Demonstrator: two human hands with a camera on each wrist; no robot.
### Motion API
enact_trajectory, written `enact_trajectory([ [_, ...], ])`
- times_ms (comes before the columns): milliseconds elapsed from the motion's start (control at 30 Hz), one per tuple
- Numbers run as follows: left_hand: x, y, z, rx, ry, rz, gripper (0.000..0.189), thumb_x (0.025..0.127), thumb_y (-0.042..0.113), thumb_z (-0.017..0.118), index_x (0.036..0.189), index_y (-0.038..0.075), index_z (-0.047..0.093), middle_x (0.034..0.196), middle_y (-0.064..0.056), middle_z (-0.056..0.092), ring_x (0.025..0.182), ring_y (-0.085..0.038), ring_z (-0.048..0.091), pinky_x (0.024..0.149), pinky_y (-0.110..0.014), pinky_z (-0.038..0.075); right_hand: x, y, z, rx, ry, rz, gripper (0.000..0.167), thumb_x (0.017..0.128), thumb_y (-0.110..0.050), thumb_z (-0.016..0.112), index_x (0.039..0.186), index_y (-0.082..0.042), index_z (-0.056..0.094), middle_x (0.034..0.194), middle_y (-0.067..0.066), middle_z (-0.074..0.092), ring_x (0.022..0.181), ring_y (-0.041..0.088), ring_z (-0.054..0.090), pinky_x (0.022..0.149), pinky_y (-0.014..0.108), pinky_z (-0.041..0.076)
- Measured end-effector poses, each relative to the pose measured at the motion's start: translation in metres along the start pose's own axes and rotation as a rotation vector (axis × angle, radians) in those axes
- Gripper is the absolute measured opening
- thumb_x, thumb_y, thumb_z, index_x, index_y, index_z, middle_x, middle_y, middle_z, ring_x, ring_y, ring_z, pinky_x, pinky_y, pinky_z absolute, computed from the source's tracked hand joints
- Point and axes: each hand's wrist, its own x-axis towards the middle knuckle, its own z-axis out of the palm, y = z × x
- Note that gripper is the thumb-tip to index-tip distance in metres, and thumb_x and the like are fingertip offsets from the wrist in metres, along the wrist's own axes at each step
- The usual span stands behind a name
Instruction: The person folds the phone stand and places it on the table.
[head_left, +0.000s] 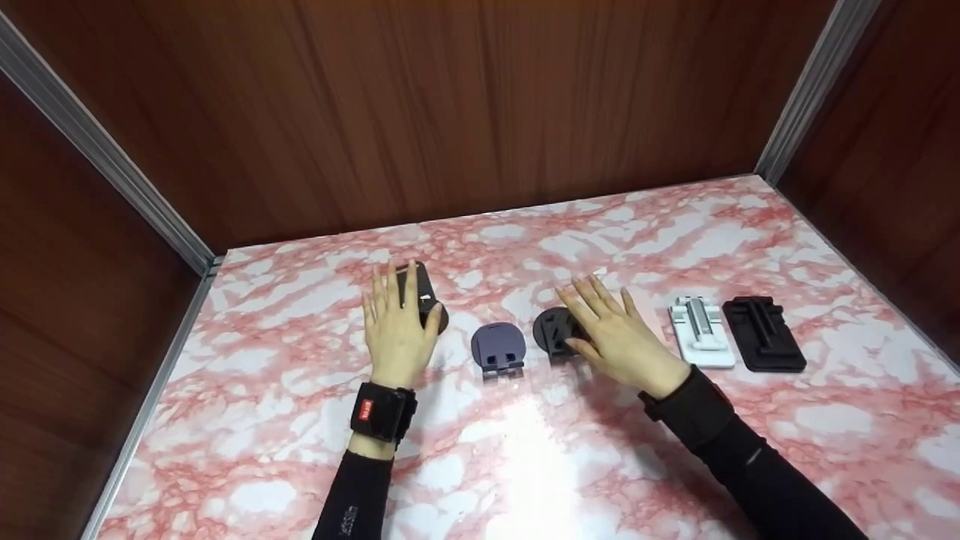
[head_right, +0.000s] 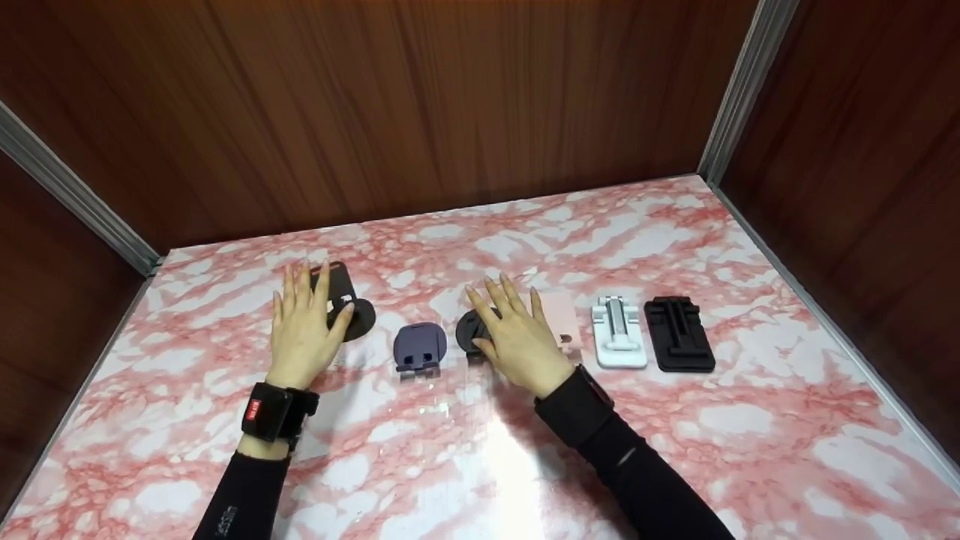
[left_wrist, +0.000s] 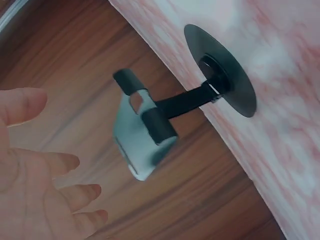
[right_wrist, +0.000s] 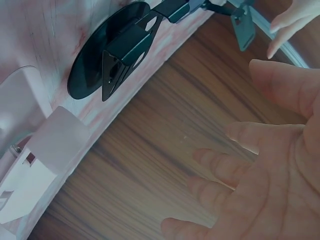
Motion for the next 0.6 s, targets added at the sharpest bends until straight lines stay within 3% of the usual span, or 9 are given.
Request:
enact_trajectory([
  [200, 0.004, -0.014, 0.007, -0.101, 0.013, -0.025, 0.075, 0.096, 0.033, 0.057, 0.154, 0.004, 0.02, 0.158, -0.023, 0.011, 0.145, -0.039, 0.002, 0.117, -0.05, 0.001, 0.0, 0.001, 0.0, 0.006, 0.006, 0.004, 0.071, 0.098, -0.026, 0.058, 0.156, -0.011, 0.018, 0.159, 0.018, 0.012, 0.145, 0.037, 0.006, 0.111, 0.065, 0.002],
  [367, 0.006, -0.024, 0.011, -0.293, 0.009, -0.054, 0.076, 0.096, 0.021, 0.059, 0.151, -0.008, 0.015, 0.155, -0.031, 0.011, 0.143, -0.043, 0.007, 0.118, -0.047, 0.008, 0.0, 0.001, 0.0, 0.006, -0.008, 0.022, 0.071, 0.098, -0.028, 0.057, 0.156, -0.011, 0.019, 0.159, 0.019, 0.012, 0.145, 0.038, 0.006, 0.111, 0.064, 0.002],
  [467, 0.008, -0.029, 0.012, -0.409, -0.013, -0.103, 0.078, 0.096, 0.018, 0.058, 0.151, -0.008, 0.01, 0.155, -0.031, 0.01, 0.143, -0.042, 0.011, 0.117, -0.047, 0.012, 0.0, 0.001, 0.0, 0.003, -0.005, 0.022, 0.071, 0.098, -0.028, 0.058, 0.155, -0.01, 0.02, 0.158, 0.02, 0.013, 0.144, 0.039, 0.007, 0.111, 0.065, 0.003],
  [600, 0.01, -0.033, 0.014, -0.49, -0.063, -0.159, 0.08, 0.097, 0.02, 0.057, 0.153, -0.004, 0.004, 0.156, -0.029, 0.011, 0.143, -0.039, 0.016, 0.116, -0.045, 0.016, 0.0, 0.001, 0.0, -0.001, 0.002, 0.013, 0.07, 0.098, -0.028, 0.058, 0.155, -0.009, 0.021, 0.158, 0.021, 0.015, 0.144, 0.039, 0.009, 0.111, 0.065, 0.004],
])
